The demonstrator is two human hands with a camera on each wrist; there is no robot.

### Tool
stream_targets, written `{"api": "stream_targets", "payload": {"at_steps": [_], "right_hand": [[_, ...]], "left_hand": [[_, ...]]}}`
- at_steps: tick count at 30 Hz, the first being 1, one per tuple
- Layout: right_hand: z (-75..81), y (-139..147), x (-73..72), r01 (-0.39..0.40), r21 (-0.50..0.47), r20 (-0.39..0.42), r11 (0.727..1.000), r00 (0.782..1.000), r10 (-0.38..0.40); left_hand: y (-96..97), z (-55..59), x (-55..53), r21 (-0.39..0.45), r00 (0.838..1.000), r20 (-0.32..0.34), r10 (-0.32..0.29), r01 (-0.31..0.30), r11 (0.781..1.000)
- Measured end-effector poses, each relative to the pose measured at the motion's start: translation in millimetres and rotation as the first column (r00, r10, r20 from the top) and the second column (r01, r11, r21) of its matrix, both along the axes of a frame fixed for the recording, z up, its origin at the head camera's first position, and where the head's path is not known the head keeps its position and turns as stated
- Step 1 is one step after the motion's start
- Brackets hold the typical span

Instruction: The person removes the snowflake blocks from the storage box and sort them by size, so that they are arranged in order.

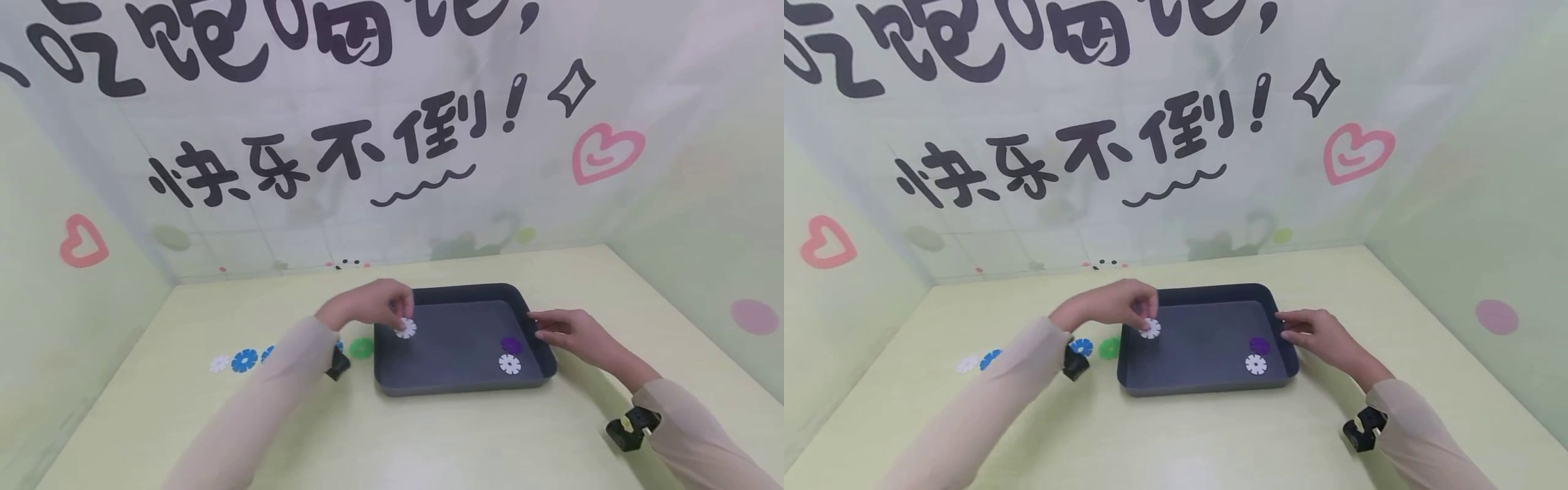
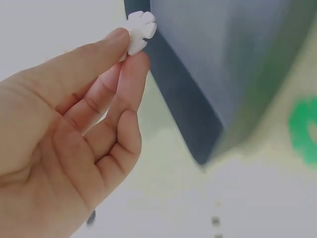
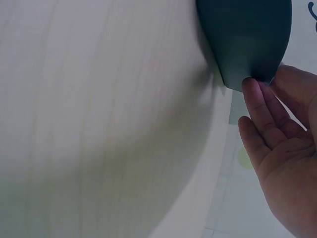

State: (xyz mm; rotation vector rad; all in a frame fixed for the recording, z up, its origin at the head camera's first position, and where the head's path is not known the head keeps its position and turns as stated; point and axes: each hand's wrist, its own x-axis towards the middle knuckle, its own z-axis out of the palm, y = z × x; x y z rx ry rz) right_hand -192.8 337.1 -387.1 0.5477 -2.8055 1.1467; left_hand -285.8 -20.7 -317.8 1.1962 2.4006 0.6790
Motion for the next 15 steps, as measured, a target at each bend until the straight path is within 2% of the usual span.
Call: {"api": "stream_targets", "payload": {"at_steps": [4, 8, 11, 15], "right_hand": [[0.6, -1.2, -0.4, -0.003, -0.006, -0.009, 1.000, 1.000, 0.003], [0.3, -1.9, 1.5, 0.005, -0.010, 0.005, 1.000, 1.000, -0.005], [0.4, -1.7, 2.1, 0.003, -0.012, 0.009, 1.000, 1.000, -0.003], [1.1, -2.2, 1.2, 0.005, -0.009, 0.008, 1.000, 1.000, -0.005]], "left_hand": [[-38.9, 3.6, -2.4, 0.008, 0.998, 0.014, 0.062, -0.062, 0.998], [-81.1, 0.8, -2.1, 0.000, 0.988, 0.042, 0.147, -0.147, 0.989], [-114.7, -3.2, -1.1, -0.005, 0.973, 0.064, 0.220, -0.220, 0.975], [-161.0, -9.9, -1.4, -0.003, 0.946, 0.093, 0.312, -0.313, 0.950]]}}
